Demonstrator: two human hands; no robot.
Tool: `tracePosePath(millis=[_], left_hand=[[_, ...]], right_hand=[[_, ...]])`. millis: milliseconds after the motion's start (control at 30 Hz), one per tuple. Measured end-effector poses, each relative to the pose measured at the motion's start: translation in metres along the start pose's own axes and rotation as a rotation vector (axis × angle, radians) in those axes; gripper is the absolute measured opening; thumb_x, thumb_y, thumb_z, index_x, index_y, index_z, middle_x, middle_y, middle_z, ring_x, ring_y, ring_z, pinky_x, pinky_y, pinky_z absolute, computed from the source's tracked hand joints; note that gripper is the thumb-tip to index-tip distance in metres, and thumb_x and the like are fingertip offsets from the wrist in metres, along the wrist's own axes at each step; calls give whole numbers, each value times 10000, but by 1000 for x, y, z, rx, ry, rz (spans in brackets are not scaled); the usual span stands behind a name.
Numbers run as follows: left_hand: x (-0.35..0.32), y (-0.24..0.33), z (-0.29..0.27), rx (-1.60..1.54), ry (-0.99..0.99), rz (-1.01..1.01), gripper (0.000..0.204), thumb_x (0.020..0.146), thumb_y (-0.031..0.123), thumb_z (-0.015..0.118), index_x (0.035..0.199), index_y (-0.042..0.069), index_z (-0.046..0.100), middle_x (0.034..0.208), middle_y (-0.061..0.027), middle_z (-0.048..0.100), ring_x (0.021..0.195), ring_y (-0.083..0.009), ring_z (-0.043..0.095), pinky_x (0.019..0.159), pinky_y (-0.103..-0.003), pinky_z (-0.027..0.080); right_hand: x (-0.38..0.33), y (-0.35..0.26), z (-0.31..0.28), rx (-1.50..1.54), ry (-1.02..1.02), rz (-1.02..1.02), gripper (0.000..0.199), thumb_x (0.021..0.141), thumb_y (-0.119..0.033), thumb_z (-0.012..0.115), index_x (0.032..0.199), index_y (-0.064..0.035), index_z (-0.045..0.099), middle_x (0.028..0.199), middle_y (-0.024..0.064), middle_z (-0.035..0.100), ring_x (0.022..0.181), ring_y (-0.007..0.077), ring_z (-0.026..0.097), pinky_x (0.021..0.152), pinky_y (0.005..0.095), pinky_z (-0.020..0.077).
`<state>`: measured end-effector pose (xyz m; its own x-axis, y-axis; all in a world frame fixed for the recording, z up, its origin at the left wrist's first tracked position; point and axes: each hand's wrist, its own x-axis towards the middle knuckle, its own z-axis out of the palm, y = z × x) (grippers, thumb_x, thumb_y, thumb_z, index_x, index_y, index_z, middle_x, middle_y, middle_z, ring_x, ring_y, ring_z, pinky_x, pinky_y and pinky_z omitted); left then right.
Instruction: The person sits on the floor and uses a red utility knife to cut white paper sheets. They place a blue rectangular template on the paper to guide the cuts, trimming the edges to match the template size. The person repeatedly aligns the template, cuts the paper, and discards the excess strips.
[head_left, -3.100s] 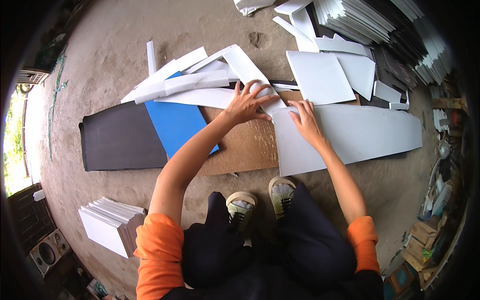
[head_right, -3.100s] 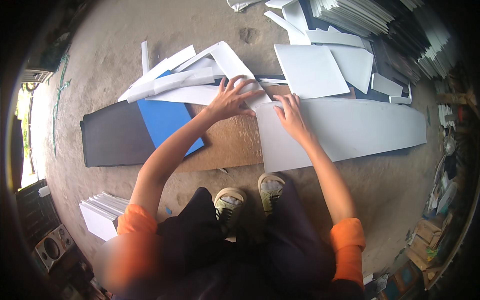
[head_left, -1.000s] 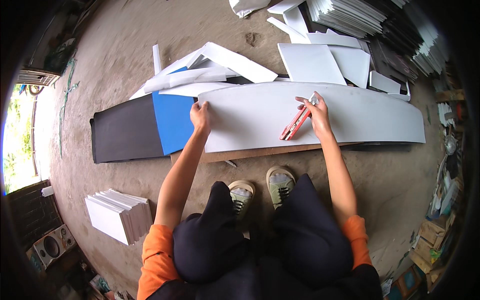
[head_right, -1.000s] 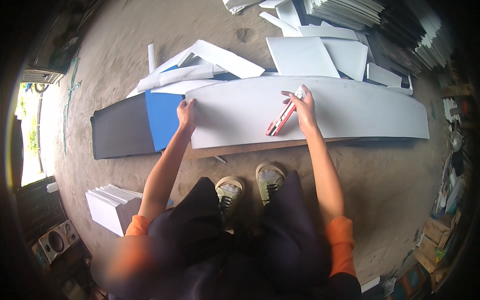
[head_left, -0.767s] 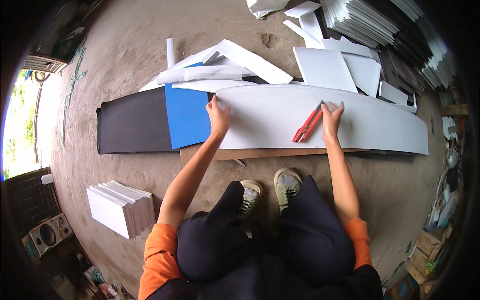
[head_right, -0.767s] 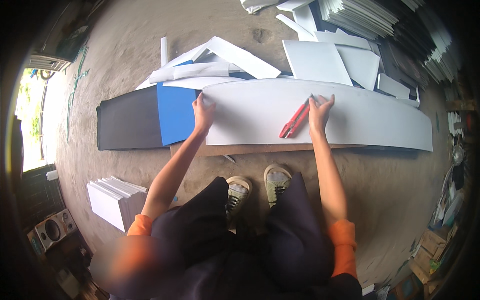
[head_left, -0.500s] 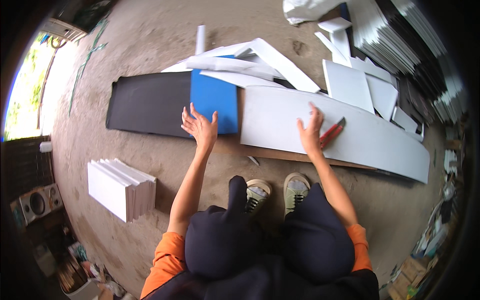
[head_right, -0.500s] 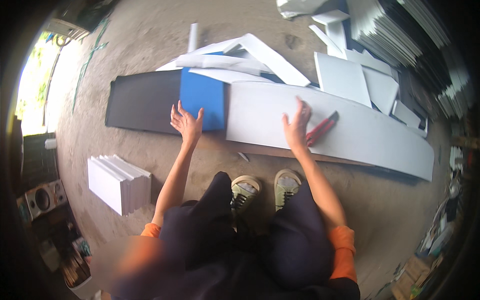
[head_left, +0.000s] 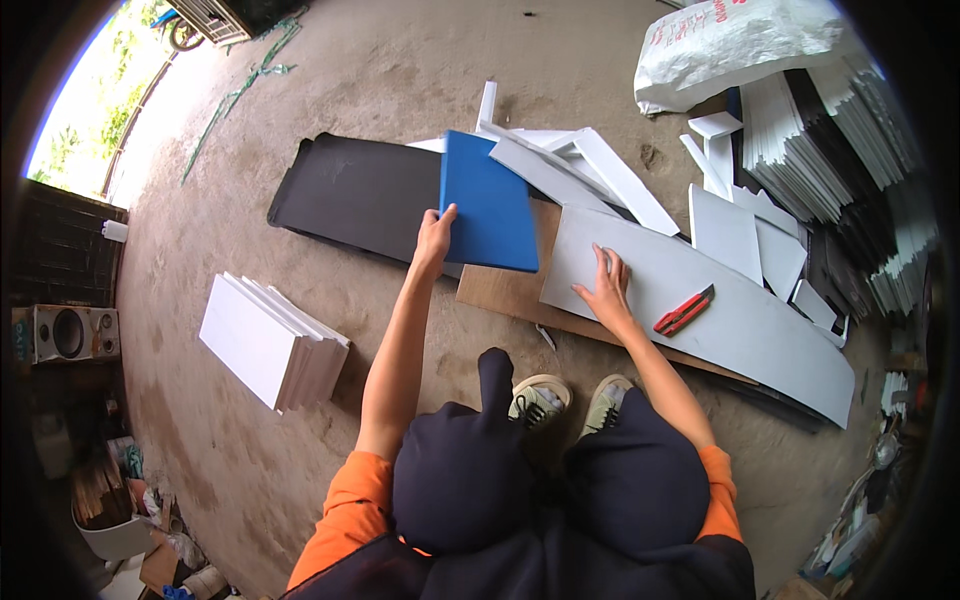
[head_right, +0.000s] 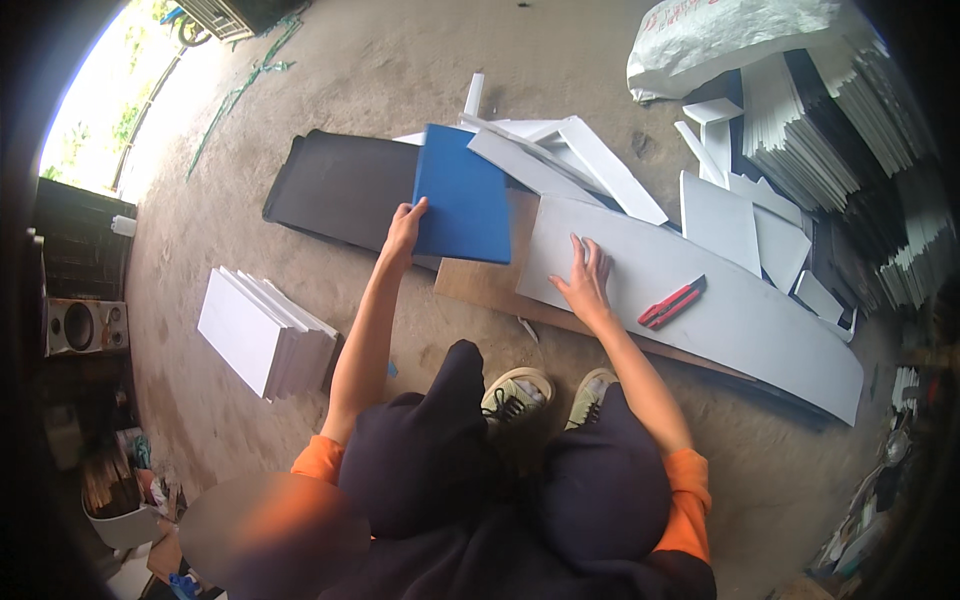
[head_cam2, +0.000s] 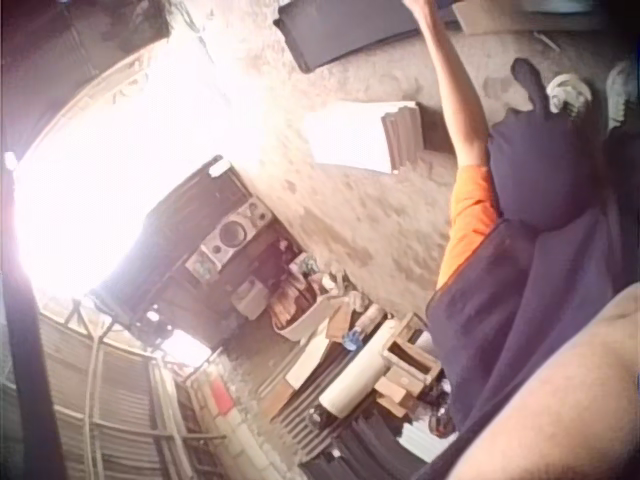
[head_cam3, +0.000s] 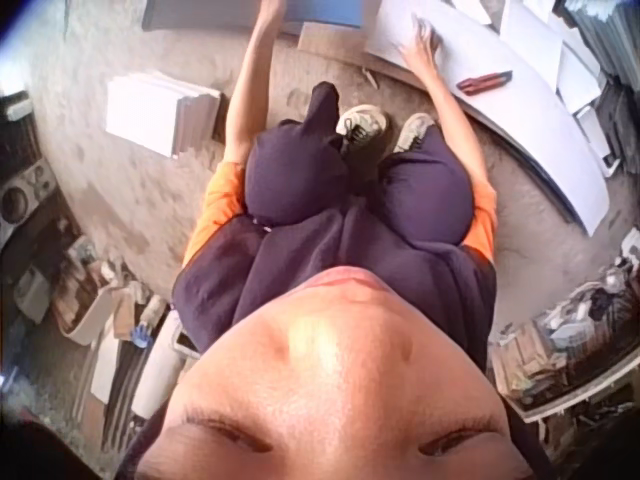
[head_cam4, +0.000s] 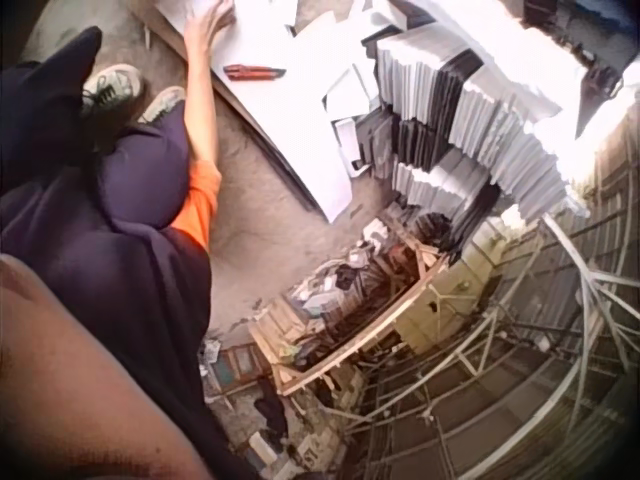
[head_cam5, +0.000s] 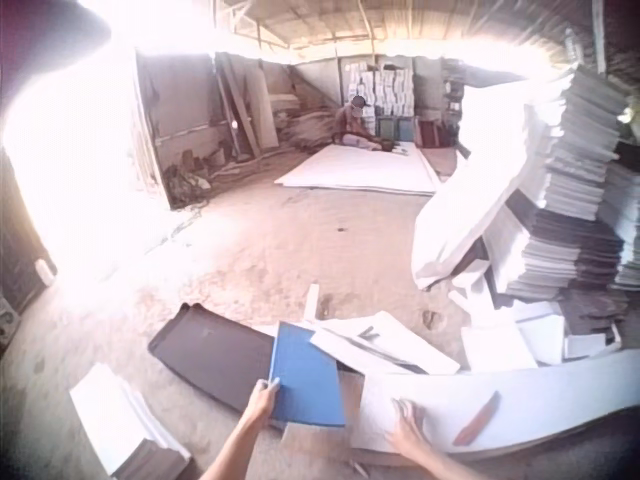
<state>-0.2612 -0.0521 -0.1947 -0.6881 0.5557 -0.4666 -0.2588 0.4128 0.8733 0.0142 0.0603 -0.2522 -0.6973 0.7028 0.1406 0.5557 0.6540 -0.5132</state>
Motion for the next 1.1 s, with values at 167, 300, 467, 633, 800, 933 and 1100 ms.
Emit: tracePosePath(millis=[167, 300, 467, 633, 800, 933, 1100], left_hand=[[-14, -3, 26, -121, 210, 313, 306, 884, 261, 457, 959, -6, 328, 897, -146, 486, 803, -177, 493, 655, -317, 440], [-41, -18, 82, -332, -81, 383, 332, 890, 262, 463, 1071, 57, 273, 1057, -103, 396, 946, -165, 444, 743, -312, 442], [-68, -30, 132, -419, -144, 310, 495, 860, 251, 509, 1166, 56, 171, 1085, -137, 405, 855, -165, 472, 638, -266, 445], [10, -59, 108, -280, 298, 334, 748, 791, 163, 606, 1278, 97, 42, 1209, -153, 317, 1019, -213, 422, 814, -304, 384], [-2, -53, 118, 6, -65, 338, 407, 817, 183, 571, 1158, 13, 426, 1051, -168, 544, 950, -202, 519, 815, -303, 407], [-26, -58, 131, 265, -256, 307, 280, 784, 209, 617, 968, 5, 568, 770, -104, 589, 756, -160, 556, 700, -282, 447], [-27, -79, 137, 562, -74, 618, 411, 749, 101, 610, 1115, 7, 449, 1040, -156, 434, 815, -247, 538, 753, -335, 446]], right_hand=[[33, -45, -13, 936, -3, 256, 755, 781, -225, 623, 1321, -69, 119, 1201, 195, 363, 1078, 277, 426, 926, 379, 342], [45, -106, -61, 1496, 53, 560, 782, 816, -114, 567, 1331, -107, -21, 1280, 187, 306, 1131, 242, 379, 929, 391, 335], [24, -30, -61, 1457, 261, 668, 840, 804, -22, 534, 1341, -153, -98, 1321, 208, 243, 1196, 261, 306, 988, 411, 257], [-26, 23, -42, 1256, 223, 781, 829, 819, -33, 515, 1345, -126, -119, 1348, 249, 165, 1246, 279, 231, 1021, 379, 178], [-74, 84, -33, 1143, 343, 696, 775, 819, -31, 502, 1357, -102, -52, 1368, 240, 134, 1262, 285, 204, 1019, 372, 191], [-78, 108, -72, 945, 476, 680, 716, 803, -12, 502, 1353, -124, 56, 1355, 200, 220, 1228, 245, 265, 1005, 345, 218], [-75, 149, -100, 757, 409, 637, 711, 783, 37, 510, 1334, -115, 87, 1262, 252, 323, 1138, 273, 388, 950, 354, 303]])
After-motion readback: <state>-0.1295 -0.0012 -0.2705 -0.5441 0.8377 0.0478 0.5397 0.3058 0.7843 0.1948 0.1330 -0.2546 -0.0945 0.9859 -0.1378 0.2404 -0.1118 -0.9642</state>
